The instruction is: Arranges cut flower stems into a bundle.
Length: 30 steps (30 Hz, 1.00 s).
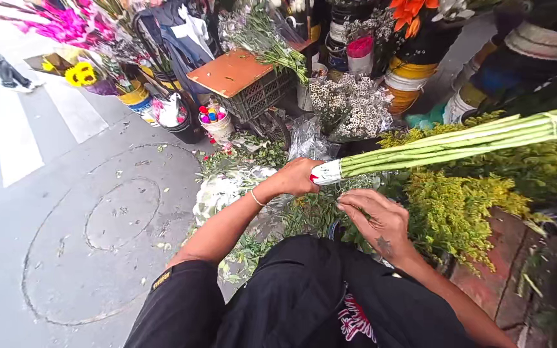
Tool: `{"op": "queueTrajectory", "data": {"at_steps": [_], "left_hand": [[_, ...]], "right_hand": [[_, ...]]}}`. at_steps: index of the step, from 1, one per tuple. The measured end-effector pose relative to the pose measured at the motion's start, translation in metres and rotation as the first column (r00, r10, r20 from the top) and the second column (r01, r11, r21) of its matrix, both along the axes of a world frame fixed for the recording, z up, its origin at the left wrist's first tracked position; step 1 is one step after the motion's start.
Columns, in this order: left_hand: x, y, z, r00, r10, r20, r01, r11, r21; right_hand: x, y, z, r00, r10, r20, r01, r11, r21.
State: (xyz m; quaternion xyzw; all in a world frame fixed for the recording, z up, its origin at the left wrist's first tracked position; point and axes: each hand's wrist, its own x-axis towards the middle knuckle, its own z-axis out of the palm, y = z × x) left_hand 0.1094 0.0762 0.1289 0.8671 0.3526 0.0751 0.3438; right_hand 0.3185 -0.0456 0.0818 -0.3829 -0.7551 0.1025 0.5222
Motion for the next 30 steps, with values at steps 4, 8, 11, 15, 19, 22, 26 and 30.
{"op": "queueTrajectory", "data": {"at_steps": [4,8,11,15,19,22,26,30], "left_hand": [[0.021,-0.005,-0.007,0.991,0.129,0.015,-0.127,0.986,-0.109],[0.030,-0.008,-0.027,0.968,0.238,0.075,-0.217,0.951,-0.222],[0.029,-0.004,-0.034,0.959,0.276,0.066,-0.255,0.939,-0.231],[0.020,0.006,-0.037,0.961,0.275,0.022,-0.263,0.938,-0.227],[0.003,0.016,-0.039,0.953,0.294,0.067,-0.268,0.928,-0.258],[-0.012,0.012,-0.029,0.949,0.276,0.150,-0.209,0.912,-0.354],[-0.037,-0.001,-0.004,0.952,0.082,0.295,0.074,0.874,-0.481],[-0.027,-0.020,-0.004,0.877,-0.360,0.318,0.478,0.719,-0.504]], "right_hand": [[-0.001,0.038,-0.007,0.932,-0.360,-0.050,0.360,0.897,0.256],[-0.008,0.058,-0.029,0.897,-0.439,-0.048,0.429,0.841,0.331],[-0.015,0.067,-0.040,0.836,-0.549,0.009,0.516,0.791,0.330],[-0.023,0.063,-0.034,0.889,-0.445,0.109,0.424,0.889,0.176],[-0.017,0.045,-0.025,0.979,0.173,0.109,-0.135,0.947,-0.293],[-0.009,0.033,-0.021,0.924,0.382,-0.010,-0.307,0.727,-0.615],[0.015,0.033,-0.012,0.896,0.413,0.163,-0.212,0.721,-0.660],[0.033,0.065,0.033,0.800,0.590,-0.105,-0.520,0.597,-0.611]]}}
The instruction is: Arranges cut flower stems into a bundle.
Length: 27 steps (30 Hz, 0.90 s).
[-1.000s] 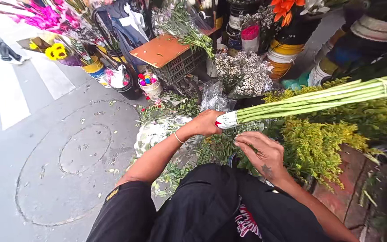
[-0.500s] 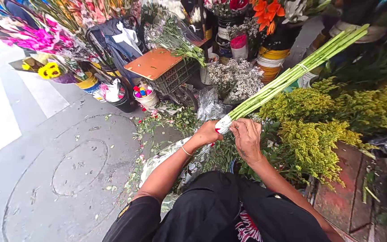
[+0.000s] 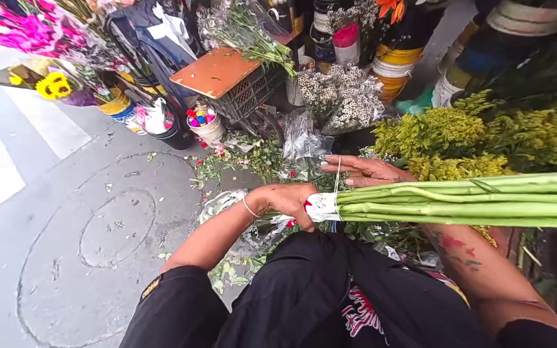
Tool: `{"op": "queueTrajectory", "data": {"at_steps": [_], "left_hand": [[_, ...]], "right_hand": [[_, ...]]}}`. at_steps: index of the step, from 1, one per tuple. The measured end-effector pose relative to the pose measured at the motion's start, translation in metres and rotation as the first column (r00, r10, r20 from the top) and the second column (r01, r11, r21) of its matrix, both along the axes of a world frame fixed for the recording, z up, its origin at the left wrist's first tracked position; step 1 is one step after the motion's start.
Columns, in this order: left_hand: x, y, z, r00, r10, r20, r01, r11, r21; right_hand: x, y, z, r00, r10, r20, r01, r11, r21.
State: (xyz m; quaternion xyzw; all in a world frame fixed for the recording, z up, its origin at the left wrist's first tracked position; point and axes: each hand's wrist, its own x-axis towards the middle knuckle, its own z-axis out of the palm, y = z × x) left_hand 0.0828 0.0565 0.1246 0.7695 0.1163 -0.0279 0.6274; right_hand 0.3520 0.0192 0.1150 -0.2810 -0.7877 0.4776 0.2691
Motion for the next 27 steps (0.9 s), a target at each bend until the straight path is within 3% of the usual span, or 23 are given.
{"op": "queueTrajectory", "data": {"at_steps": [2,4,5,6,7,8,9,10,11,12,14,16,17,19,22,25,27], "left_hand": [[0.014,-0.010,-0.010,0.992,-0.126,0.001,0.126,0.992,-0.013],[0.023,-0.021,-0.009,0.988,-0.142,-0.055,0.143,0.990,-0.001],[0.026,-0.026,-0.006,0.986,-0.121,-0.112,0.124,0.992,0.016],[0.028,-0.026,-0.012,0.982,-0.142,-0.128,0.148,0.988,0.036],[0.030,-0.024,-0.019,0.981,-0.179,-0.074,0.185,0.980,0.079],[0.034,-0.024,-0.021,0.979,-0.203,-0.028,0.205,0.974,0.092],[0.036,-0.022,-0.018,0.971,-0.235,-0.039,0.237,0.970,0.056],[0.036,-0.018,-0.016,0.971,-0.233,-0.046,0.235,0.971,0.044],[0.033,-0.014,-0.013,0.979,-0.197,-0.047,0.199,0.979,0.046],[0.027,-0.009,-0.008,0.991,-0.128,-0.045,0.131,0.989,0.064],[0.014,0.002,-0.001,0.998,0.061,-0.025,-0.056,0.987,0.148],[0.009,0.011,-0.004,0.960,0.278,-0.013,-0.267,0.934,0.239],[0.009,0.015,-0.007,0.925,0.379,-0.018,-0.360,0.892,0.272],[0.016,0.019,-0.015,0.847,0.532,-0.013,-0.501,0.805,0.318],[0.030,0.023,-0.028,0.788,0.615,0.014,-0.587,0.745,0.317],[0.042,0.022,-0.039,0.780,0.625,0.010,-0.612,0.760,0.220],[0.047,0.024,-0.046,0.774,0.634,-0.003,-0.623,0.762,0.177]], "right_hand": [[-0.022,0.010,0.022,0.933,0.345,-0.099,-0.341,0.938,0.059],[-0.056,0.012,0.031,0.797,0.604,-0.018,-0.596,0.790,0.143],[-0.071,0.010,0.033,0.759,0.651,0.013,-0.646,0.750,0.144],[-0.081,0.010,0.030,0.780,0.624,-0.032,-0.615,0.776,0.138],[-0.084,0.013,0.023,0.853,0.492,-0.175,-0.481,0.871,0.103],[-0.085,0.014,0.012,0.910,0.208,-0.360,-0.228,0.974,-0.014],[-0.085,0.016,-0.002,0.860,-0.156,-0.485,0.061,0.977,-0.206],[-0.083,0.017,-0.017,0.766,-0.455,-0.454,0.322,0.883,-0.342],[-0.077,0.017,-0.035,0.708,-0.631,-0.315,0.531,0.771,-0.352],[-0.069,0.010,-0.053,0.706,-0.693,-0.148,0.643,0.714,-0.276],[-0.059,-0.025,-0.079,0.783,-0.618,0.068,0.621,0.773,-0.125],[-0.057,-0.061,-0.086,0.848,-0.527,0.056,0.524,0.849,0.062],[-0.057,-0.072,-0.082,0.858,-0.513,-0.015,0.505,0.839,0.204],[-0.059,-0.077,-0.063,0.803,-0.568,-0.182,0.580,0.674,0.458],[-0.060,-0.053,-0.046,0.616,-0.726,-0.307,0.710,0.343,0.615],[-0.059,-0.027,-0.063,0.524,-0.763,-0.378,0.717,0.155,0.679],[-0.058,-0.018,-0.072,0.523,-0.753,-0.399,0.684,0.091,0.724]]}}
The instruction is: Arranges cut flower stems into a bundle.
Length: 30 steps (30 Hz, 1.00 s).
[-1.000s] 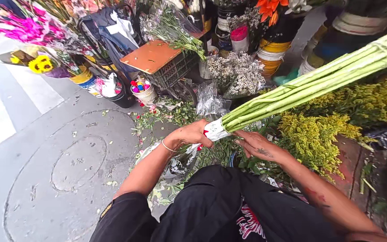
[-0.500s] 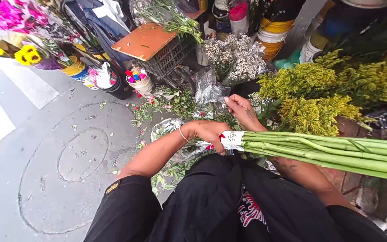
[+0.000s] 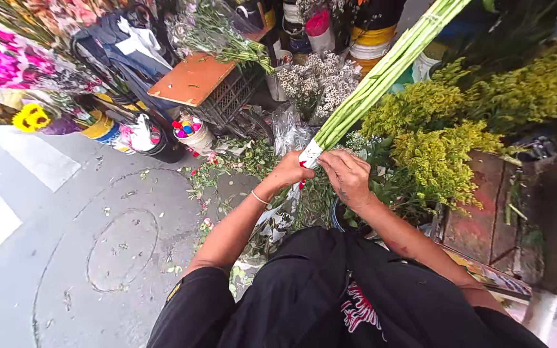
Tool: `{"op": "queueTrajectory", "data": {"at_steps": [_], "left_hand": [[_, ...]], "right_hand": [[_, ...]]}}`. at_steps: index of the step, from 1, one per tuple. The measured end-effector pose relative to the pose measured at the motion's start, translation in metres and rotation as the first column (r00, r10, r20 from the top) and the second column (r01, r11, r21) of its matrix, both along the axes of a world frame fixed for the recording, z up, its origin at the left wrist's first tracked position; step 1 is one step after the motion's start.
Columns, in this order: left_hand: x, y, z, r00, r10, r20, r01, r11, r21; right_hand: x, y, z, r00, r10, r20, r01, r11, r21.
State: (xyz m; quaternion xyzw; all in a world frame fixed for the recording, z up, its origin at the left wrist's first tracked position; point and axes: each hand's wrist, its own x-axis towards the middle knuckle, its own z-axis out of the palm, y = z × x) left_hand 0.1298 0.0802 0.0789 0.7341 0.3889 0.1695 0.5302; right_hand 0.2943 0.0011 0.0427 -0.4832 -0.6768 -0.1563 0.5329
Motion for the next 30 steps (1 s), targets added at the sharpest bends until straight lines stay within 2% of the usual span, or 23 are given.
{"op": "queueTrajectory", "data": {"at_steps": [2,4,6,8,11,13,16,18,20,21,22,23,25,26,27,28,29,30], "left_hand": [[0.002,0.002,-0.006,1.000,0.019,-0.006,-0.019,1.000,-0.014],[0.004,0.002,-0.009,1.000,0.019,-0.019,-0.020,0.999,-0.025],[0.004,0.005,-0.010,1.000,-0.001,-0.022,0.000,0.999,-0.047],[0.004,0.007,-0.009,1.000,-0.024,-0.005,0.024,0.997,-0.075],[0.001,0.010,-0.006,0.999,-0.034,0.013,0.035,0.993,-0.117],[-0.004,0.013,-0.001,0.998,-0.041,0.047,0.047,0.987,-0.151],[-0.015,0.015,0.006,0.972,-0.172,0.163,0.210,0.944,-0.256],[-0.013,0.008,0.007,0.910,-0.321,0.263,0.400,0.847,-0.351],[0.002,-0.003,0.002,0.824,-0.451,0.343,0.563,0.721,-0.404],[0.012,-0.010,0.001,0.805,-0.484,0.343,0.592,0.696,-0.407],[0.020,-0.015,0.001,0.796,-0.514,0.321,0.605,0.698,-0.383],[0.026,-0.017,0.004,0.789,-0.552,0.271,0.614,0.712,-0.339],[0.033,-0.016,0.010,0.800,-0.592,0.093,0.596,0.768,-0.237],[0.034,-0.015,0.012,0.826,-0.562,-0.028,0.550,0.817,-0.174],[0.033,-0.013,0.013,0.846,-0.514,-0.142,0.502,0.857,-0.116],[0.031,-0.010,0.016,0.847,-0.473,-0.242,0.469,0.880,-0.075],[0.028,-0.006,0.019,0.845,-0.427,-0.323,0.438,0.898,-0.041],[0.023,-0.004,0.019,0.841,-0.376,-0.388,0.406,0.914,-0.005]], "right_hand": [[-0.001,0.001,-0.006,1.000,0.011,0.026,-0.010,0.999,-0.039],[0.000,-0.003,-0.007,0.999,0.046,-0.021,-0.049,0.981,-0.185],[0.004,-0.013,-0.001,0.985,0.141,-0.099,-0.167,0.923,-0.347],[0.009,-0.021,0.008,0.955,0.271,-0.121,-0.295,0.840,-0.454],[0.018,-0.032,0.007,0.865,0.473,-0.166,-0.468,0.644,-0.605],[0.029,-0.036,-0.001,0.832,0.520,-0.193,-0.486,0.515,-0.706],[0.063,-0.024,-0.010,0.833,0.533,-0.146,-0.417,0.432,-0.800],[0.084,-0.009,-0.003,0.804,0.574,-0.157,-0.430,0.378,-0.820],[0.088,-0.001,0.008,0.803,0.502,-0.320,-0.515,0.318,-0.796],[0.087,0.001,0.013,0.791,0.416,-0.448,-0.575,0.257,-0.777],[0.086,0.006,0.005,0.704,0.343,-0.621,-0.701,0.199,-0.685],[0.085,0.019,-0.023,0.527,0.393,-0.753,-0.849,0.209,-0.485],[0.078,0.040,-0.054,0.196,0.510,-0.837,-0.980,0.132,-0.149],[0.080,0.038,-0.065,0.072,0.447,-0.892,-0.987,0.163,0.002],[0.085,0.030,-0.076,0.004,0.287,-0.958,-0.955,0.285,0.081],[0.089,0.020,-0.080,0.057,0.066,-0.996,-0.894,0.447,-0.022],[0.093,0.011,-0.083,0.213,-0.150,-0.965,-0.808,0.529,-0.261],[0.097,-0.002,-0.086,0.462,-0.262,-0.847,-0.714,0.456,-0.530]]}}
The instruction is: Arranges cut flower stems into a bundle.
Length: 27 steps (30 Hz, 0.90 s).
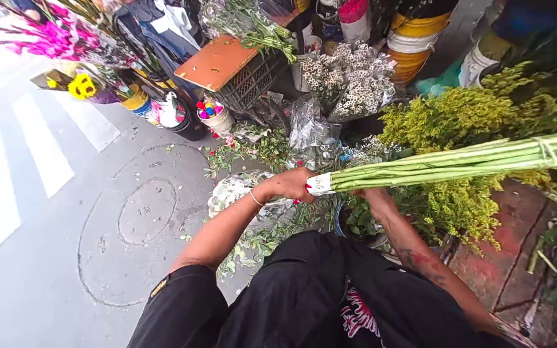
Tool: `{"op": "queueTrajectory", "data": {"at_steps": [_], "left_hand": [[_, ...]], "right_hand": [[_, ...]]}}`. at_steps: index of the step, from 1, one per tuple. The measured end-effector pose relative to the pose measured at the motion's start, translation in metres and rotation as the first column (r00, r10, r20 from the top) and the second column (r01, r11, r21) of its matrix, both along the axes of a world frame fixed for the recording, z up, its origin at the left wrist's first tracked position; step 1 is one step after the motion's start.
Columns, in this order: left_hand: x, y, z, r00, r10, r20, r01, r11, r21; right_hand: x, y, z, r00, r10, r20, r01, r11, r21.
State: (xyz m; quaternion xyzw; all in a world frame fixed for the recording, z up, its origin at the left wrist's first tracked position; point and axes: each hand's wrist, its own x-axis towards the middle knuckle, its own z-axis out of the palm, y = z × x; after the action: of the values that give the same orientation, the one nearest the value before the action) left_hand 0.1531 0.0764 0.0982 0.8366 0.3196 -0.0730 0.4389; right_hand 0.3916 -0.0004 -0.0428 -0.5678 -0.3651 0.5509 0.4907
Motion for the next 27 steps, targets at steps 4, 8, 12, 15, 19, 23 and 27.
{"op": "queueTrajectory", "data": {"at_steps": [4,8,12,15,19,23,27], "left_hand": [[-0.017,0.017,-0.015,0.968,0.171,-0.182,-0.122,0.959,0.255],[-0.034,0.026,-0.011,0.870,0.320,-0.374,-0.119,0.875,0.470],[-0.064,0.031,0.013,0.828,0.373,-0.420,-0.076,0.815,0.574],[-0.092,0.044,0.025,0.833,0.368,-0.414,-0.020,0.768,0.640],[-0.151,0.083,0.040,0.854,0.391,-0.342,0.086,0.543,0.835],[-0.212,0.103,0.049,0.873,0.482,-0.077,0.003,0.153,0.988],[-0.243,0.077,0.035,0.914,0.397,0.078,-0.119,0.081,0.990]], "right_hand": [[0.015,-0.045,0.017,0.654,0.383,0.652,-0.612,0.774,0.159],[0.022,-0.020,0.068,0.511,-0.168,0.843,-0.705,0.479,0.523],[0.003,0.041,0.090,0.399,-0.258,0.880,-0.710,0.520,0.475],[-0.051,0.095,0.101,0.298,-0.059,0.953,-0.778,0.564,0.278],[-0.145,0.180,0.114,0.213,0.380,0.900,-0.800,0.597,-0.062],[-0.227,0.229,0.111,0.377,0.224,0.899,-0.727,0.673,0.137],[-0.297,0.281,0.108,0.457,0.055,0.888,-0.704,0.632,0.323]]}}
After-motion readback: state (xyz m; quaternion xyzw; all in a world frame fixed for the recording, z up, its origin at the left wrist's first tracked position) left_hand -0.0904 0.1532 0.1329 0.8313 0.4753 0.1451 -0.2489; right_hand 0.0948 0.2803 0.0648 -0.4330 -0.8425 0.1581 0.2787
